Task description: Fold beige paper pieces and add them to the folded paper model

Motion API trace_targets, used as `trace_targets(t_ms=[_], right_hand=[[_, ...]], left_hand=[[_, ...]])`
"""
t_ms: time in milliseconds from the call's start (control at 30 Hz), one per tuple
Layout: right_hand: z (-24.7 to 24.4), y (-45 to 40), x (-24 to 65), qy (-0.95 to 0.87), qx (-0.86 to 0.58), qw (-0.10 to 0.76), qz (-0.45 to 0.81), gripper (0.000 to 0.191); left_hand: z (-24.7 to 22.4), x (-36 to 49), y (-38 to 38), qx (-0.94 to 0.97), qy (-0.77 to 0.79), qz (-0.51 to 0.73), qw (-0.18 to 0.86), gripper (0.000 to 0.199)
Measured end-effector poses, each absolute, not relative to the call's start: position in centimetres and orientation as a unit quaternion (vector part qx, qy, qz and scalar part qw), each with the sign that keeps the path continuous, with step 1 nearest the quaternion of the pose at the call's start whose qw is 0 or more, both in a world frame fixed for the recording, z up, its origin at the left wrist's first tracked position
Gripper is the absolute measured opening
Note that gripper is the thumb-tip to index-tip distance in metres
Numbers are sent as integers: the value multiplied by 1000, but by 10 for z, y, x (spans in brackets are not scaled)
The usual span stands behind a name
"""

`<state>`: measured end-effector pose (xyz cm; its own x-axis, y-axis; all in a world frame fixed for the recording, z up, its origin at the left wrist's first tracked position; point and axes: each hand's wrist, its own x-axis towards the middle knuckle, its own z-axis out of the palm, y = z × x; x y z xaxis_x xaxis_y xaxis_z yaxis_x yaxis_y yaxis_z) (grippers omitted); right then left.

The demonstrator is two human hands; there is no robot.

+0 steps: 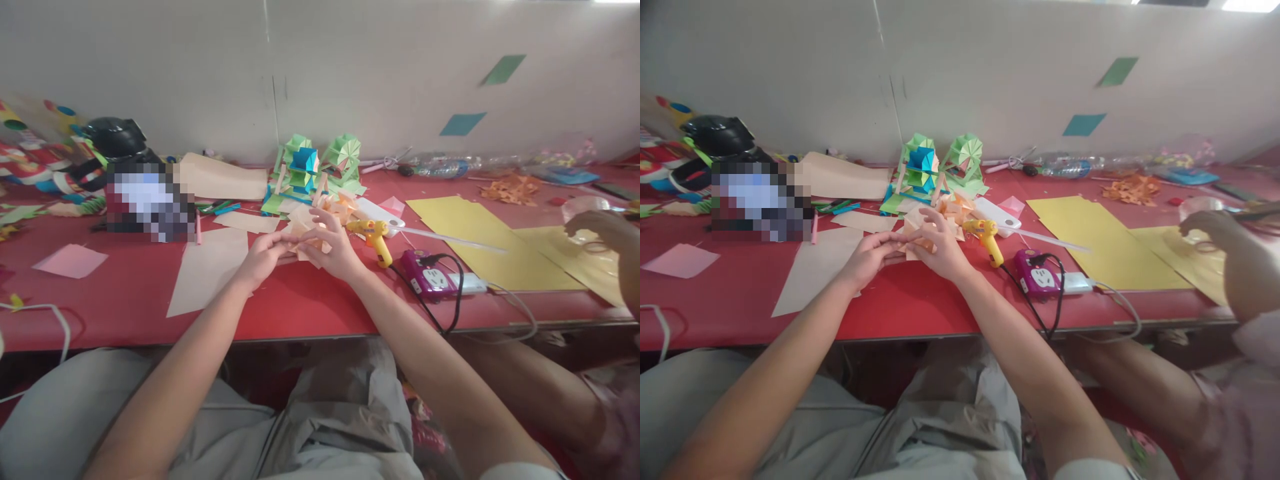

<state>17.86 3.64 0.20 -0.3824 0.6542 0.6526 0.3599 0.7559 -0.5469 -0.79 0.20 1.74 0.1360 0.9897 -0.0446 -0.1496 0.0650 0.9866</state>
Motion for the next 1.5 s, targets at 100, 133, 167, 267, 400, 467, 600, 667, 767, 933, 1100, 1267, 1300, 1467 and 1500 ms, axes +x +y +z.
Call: trace_targets(t_ms=[100, 133, 167, 267, 400, 467, 600, 667, 767, 933, 1100, 1267, 1300, 1467, 1500], right_hand=[[0, 37, 178, -819, -306, 462, 151, 11], [0, 37, 178, -821, -302, 462, 147, 12], [-1, 37, 178, -823, -299, 462, 142, 12], [-2, 37, 178, -825, -298, 462, 128, 13], [-4, 39, 178, -823, -297, 472, 111, 12], [-4, 39, 178, -821, -288, 482, 101, 11], [-5, 38, 178, -823, -293, 478, 94, 12], [-4, 37, 178, -824, -303, 470, 92, 13], [-2, 35, 177, -825, -312, 462, 98, 13], [1, 35, 175, -801, -329, 479, 145, 13], [-2, 39, 174, -764, -344, 496, 227, 30], [-5, 39, 171, -746, -353, 506, 252, 39], [-5, 39, 171, -744, -356, 506, 252, 39], [1, 37, 175, -771, -357, 485, 205, 24], [2, 37, 177, -786, -349, 477, 182, 23]], left_hand=[[16, -9, 4, 473, 437, 486, 591, 16], [16, -9, 4, 470, 435, 487, 594, 18], [16, -9, 4, 467, 432, 488, 598, 20], [19, -9, 2, 461, 422, 492, 606, 29], [23, -8, 0, 453, 414, 492, 617, 41], [25, -7, -1, 452, 412, 492, 620, 47], [23, -8, -1, 458, 420, 500, 603, 54], [21, -8, -1, 468, 424, 501, 592, 54], [19, -8, 0, 488, 432, 494, 575, 50], [19, -7, -1, 524, 446, 486, 540, 48], [21, -6, -2, 545, 449, 478, 522, 52], [18, -6, -2, 581, 460, 473, 477, 64], [16, -6, -1, 588, 464, 473, 463, 65], [10, -10, 1, 650, 481, 482, 338, 51], [10, -10, 1, 671, 482, 484, 288, 46]])
